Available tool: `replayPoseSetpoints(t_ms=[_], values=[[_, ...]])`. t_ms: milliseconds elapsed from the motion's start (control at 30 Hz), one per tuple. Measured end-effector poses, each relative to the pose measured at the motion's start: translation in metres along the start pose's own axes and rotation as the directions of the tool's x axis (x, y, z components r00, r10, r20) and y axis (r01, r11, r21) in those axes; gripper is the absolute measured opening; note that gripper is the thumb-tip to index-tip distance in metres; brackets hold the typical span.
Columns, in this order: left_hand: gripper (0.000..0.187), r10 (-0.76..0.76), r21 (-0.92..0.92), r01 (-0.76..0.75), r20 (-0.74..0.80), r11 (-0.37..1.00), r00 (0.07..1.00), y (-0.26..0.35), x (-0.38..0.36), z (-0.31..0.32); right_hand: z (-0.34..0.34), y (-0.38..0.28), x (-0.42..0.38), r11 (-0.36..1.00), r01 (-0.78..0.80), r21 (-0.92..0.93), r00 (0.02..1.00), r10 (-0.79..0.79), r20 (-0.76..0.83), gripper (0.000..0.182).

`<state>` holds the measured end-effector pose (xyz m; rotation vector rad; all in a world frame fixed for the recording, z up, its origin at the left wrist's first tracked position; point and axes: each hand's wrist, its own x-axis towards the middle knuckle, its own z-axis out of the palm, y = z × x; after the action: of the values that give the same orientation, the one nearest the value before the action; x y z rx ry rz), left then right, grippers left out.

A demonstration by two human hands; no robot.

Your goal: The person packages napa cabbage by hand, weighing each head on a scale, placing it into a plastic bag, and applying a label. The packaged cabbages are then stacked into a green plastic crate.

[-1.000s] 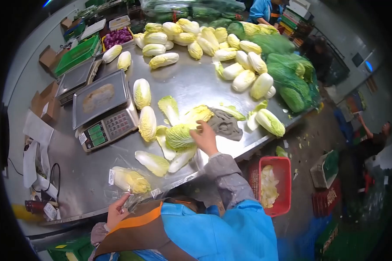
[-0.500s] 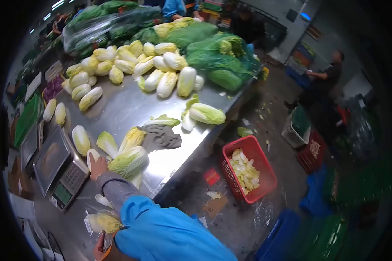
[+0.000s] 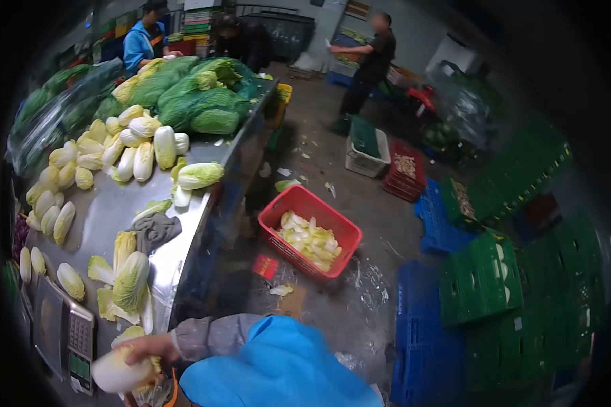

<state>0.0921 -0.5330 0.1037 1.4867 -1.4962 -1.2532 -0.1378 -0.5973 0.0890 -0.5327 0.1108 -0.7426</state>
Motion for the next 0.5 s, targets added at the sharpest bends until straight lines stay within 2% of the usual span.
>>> replayPoseSetpoints(t_ms=[33,67,133,167,200,267,300,333,367,400,433,467,500], values=[[0.052,-0.207,-0.047,0.208,0.026,0.977,0.978,-0.004,0.003,-0.003,0.007,0.005,-0.014,0.970,-0.064,-0.236,0.998,0.057,-0.035,0.073],[0.055,0.015,0.063,-0.017,0.020,0.998,1.000,-0.007,0.001,-0.005,0.002,0.014,-0.015,0.970,-0.059,-0.234,0.998,0.050,-0.045,0.073],[0.056,0.052,0.096,-0.055,0.024,0.994,0.998,-0.008,-0.008,-0.007,-0.003,0.029,-0.015,0.884,-0.100,-0.456,0.995,0.079,-0.065,0.071],[0.056,0.093,0.126,-0.094,0.014,0.988,0.996,-0.006,-0.011,-0.006,0.015,0.020,-0.023,0.924,-0.236,-0.302,0.962,0.180,-0.204,0.068],[0.056,0.133,0.158,-0.132,0.005,0.979,0.991,-0.004,-0.013,-0.006,0.020,0.021,-0.023,0.923,-0.231,-0.307,0.963,0.172,-0.207,0.068],[0.057,0.176,0.191,-0.171,-0.013,0.967,0.984,0.001,-0.023,-0.006,0.024,0.025,-0.017,0.857,-0.190,-0.478,0.975,0.110,-0.191,0.070],[0.057,0.099,0.122,-0.089,-0.081,0.988,0.992,0.019,-0.033,0.001,0.030,0.026,-0.021,0.755,-0.114,-0.646,0.978,-0.029,-0.207,0.066],[0.057,0.017,0.046,-0.011,-0.138,0.999,0.990,0.028,-0.039,0.006,0.024,0.035,-0.018,0.753,-0.113,-0.648,0.979,-0.028,-0.203,0.066],[0.056,0.104,0.108,-0.100,-0.031,0.989,0.994,0.023,-0.039,0.003,0.012,0.047,-0.014,0.658,-0.075,-0.750,0.979,-0.094,-0.181,0.065],[0.056,0.104,0.101,-0.101,-0.025,0.990,0.994,0.022,-0.042,0.003,0.000,0.058,-0.013,0.548,-0.043,-0.835,0.975,-0.158,-0.154,0.063],[0.057,0.141,0.317,-0.145,0.037,0.937,0.989,0.035,-0.046,0.006,0.023,0.050,-0.019,0.615,-0.120,-0.779,0.976,-0.072,-0.207,0.061],[0.058,0.163,0.515,-0.190,0.098,0.836,0.982,0.041,-0.050,0.006,0.023,0.056,-0.014,0.614,-0.123,-0.780,0.976,-0.068,-0.207,0.061],[0.058,0.163,0.510,-0.187,0.092,0.840,0.982,0.034,-0.052,0.004,0.018,0.064,-0.004,0.619,-0.120,-0.776,0.977,-0.064,-0.201,0.062]])
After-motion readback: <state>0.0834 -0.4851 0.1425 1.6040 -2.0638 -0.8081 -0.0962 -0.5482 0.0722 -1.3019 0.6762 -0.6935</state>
